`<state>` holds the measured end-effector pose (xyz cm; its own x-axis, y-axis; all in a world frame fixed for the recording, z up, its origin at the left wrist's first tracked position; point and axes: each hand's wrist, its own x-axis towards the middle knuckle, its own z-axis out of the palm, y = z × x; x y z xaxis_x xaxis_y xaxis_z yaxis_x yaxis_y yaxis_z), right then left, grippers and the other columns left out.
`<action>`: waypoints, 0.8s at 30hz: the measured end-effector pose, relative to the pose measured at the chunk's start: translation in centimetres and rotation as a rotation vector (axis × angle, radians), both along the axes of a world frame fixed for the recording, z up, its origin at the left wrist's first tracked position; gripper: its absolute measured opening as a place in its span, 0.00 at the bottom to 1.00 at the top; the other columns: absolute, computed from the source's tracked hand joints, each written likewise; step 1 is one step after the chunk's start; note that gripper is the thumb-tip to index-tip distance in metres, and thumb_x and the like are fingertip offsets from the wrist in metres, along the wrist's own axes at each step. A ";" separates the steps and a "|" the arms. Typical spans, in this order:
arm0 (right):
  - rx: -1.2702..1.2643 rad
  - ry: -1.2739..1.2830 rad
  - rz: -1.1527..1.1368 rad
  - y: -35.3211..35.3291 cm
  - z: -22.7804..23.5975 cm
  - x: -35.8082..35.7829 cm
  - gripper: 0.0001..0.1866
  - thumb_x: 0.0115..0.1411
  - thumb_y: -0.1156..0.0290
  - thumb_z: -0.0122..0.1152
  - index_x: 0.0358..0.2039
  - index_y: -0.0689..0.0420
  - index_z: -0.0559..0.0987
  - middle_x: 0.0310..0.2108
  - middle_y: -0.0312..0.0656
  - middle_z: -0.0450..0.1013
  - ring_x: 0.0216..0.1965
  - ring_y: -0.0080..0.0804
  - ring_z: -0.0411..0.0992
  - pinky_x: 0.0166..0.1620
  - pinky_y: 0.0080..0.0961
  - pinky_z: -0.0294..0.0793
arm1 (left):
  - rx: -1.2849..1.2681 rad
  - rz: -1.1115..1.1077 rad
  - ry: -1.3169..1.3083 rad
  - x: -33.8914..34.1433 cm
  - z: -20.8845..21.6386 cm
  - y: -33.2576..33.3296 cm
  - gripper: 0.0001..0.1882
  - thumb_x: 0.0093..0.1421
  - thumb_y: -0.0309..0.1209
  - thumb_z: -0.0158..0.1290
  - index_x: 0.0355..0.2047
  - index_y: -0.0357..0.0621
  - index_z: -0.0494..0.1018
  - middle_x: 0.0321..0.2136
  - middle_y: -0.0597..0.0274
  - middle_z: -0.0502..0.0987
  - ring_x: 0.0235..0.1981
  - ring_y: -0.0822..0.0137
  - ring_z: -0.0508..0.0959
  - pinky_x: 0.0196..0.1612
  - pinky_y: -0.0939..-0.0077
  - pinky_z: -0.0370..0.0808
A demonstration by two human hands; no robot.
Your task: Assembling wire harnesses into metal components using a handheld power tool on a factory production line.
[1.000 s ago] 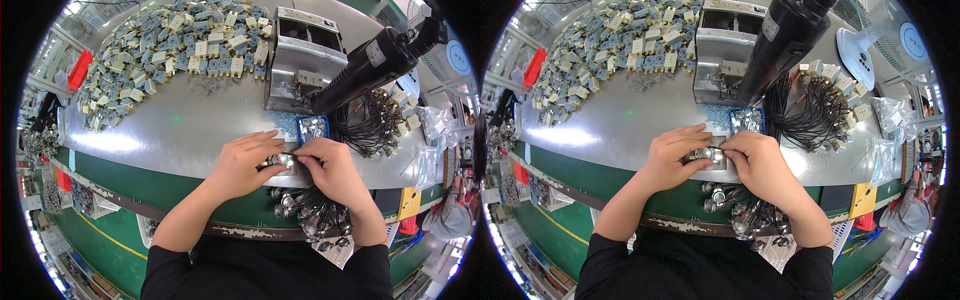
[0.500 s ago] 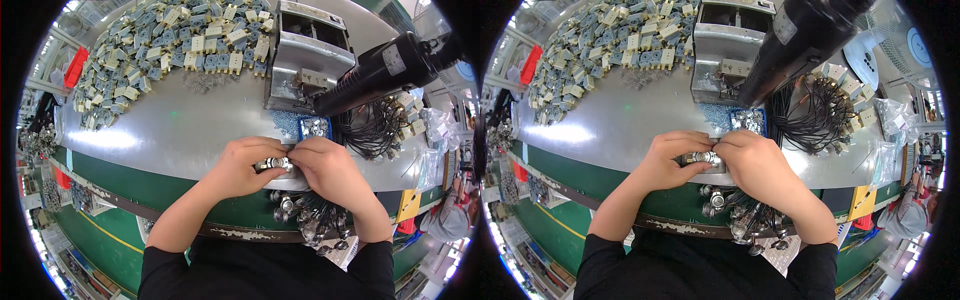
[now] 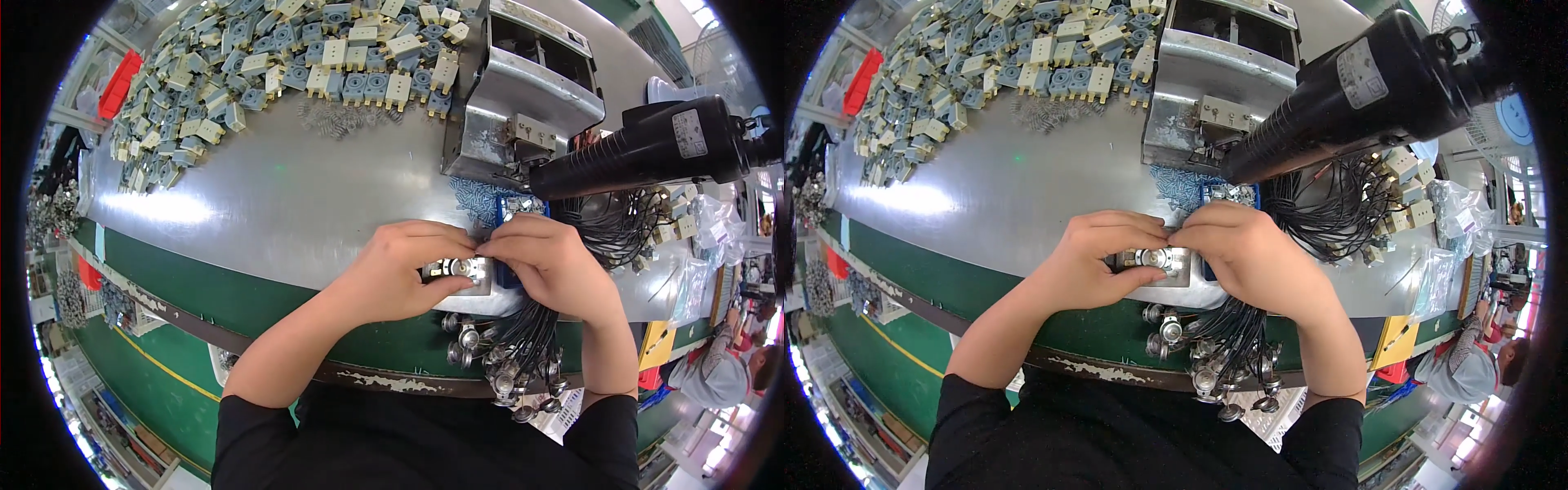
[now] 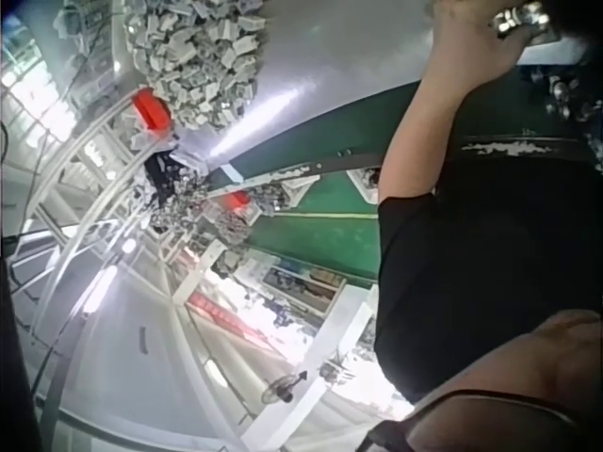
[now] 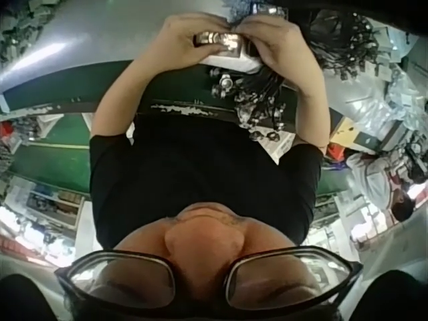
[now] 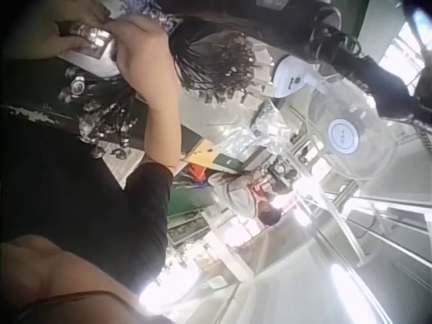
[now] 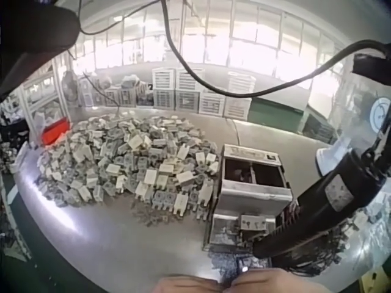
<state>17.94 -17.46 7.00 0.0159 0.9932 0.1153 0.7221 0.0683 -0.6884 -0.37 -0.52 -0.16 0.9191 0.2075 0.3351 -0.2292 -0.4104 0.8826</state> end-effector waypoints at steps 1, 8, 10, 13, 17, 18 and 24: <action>0.001 0.041 -0.079 0.2 0.4 -0.5 0.15 0.56 0.86 0.66 0.45 0.63 0.85 0.35 0.49 0.81 0.38 0.49 0.80 0.44 0.39 0.80 | -0.002 0.003 -0.005 -0.1 0.0 0.1 0.15 0.53 0.28 0.73 0.41 0.40 0.85 0.45 0.55 0.87 0.47 0.54 0.87 0.52 0.62 0.83; 0.015 0.068 -0.102 0.2 0.3 -0.2 0.13 0.59 0.85 0.67 0.45 0.62 0.87 0.37 0.47 0.85 0.39 0.39 0.85 0.45 0.30 0.83 | -0.025 -0.015 0.016 -0.3 0.2 0.0 0.17 0.52 0.24 0.73 0.43 0.38 0.85 0.46 0.52 0.87 0.50 0.52 0.86 0.55 0.62 0.82; 0.012 0.117 -0.116 0.3 0.5 -0.5 0.12 0.59 0.85 0.67 0.43 0.63 0.87 0.36 0.46 0.85 0.38 0.37 0.85 0.44 0.30 0.83 | -0.030 -0.010 0.020 -0.3 0.3 0.0 0.16 0.52 0.24 0.72 0.42 0.38 0.85 0.46 0.52 0.87 0.50 0.52 0.86 0.55 0.61 0.82; -0.017 0.223 -0.205 0.5 1.2 -1.4 0.12 0.57 0.85 0.69 0.42 0.64 0.86 0.33 0.45 0.85 0.37 0.35 0.85 0.45 0.29 0.82 | 0.008 -0.002 0.028 -0.4 0.4 0.1 0.16 0.52 0.24 0.72 0.42 0.38 0.84 0.47 0.52 0.86 0.50 0.52 0.86 0.54 0.61 0.82; -0.118 0.298 -0.307 0.8 1.7 -1.8 0.21 0.55 0.84 0.72 0.50 0.63 0.80 0.31 0.45 0.85 0.38 0.34 0.85 0.47 0.28 0.80 | 0.005 -0.026 0.027 -0.4 0.2 0.1 0.18 0.51 0.24 0.72 0.44 0.38 0.84 0.47 0.52 0.86 0.50 0.51 0.86 0.55 0.61 0.82; -0.119 0.297 -0.308 0.9 1.6 -1.8 0.21 0.55 0.84 0.72 0.50 0.63 0.80 0.31 0.45 0.85 0.38 0.34 0.85 0.47 0.28 0.80 | 0.007 -0.035 0.030 -0.3 0.3 0.1 0.19 0.51 0.24 0.72 0.44 0.38 0.83 0.48 0.51 0.86 0.51 0.52 0.86 0.55 0.60 0.82; -0.136 0.122 -0.250 1.4 1.1 -2.4 0.29 0.57 0.85 0.68 0.59 0.61 0.73 0.33 0.47 0.85 0.40 0.42 0.86 0.48 0.32 0.80 | -0.036 -0.018 0.050 -0.4 0.6 0.1 0.19 0.51 0.25 0.73 0.43 0.38 0.81 0.49 0.50 0.84 0.51 0.50 0.85 0.54 0.60 0.82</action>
<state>15.56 -16.11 8.12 0.2674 0.9629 -0.0359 0.6161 -0.1995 -0.7620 -0.75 -0.46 0.48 0.9380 0.2022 0.2814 -0.1915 -0.3743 0.9073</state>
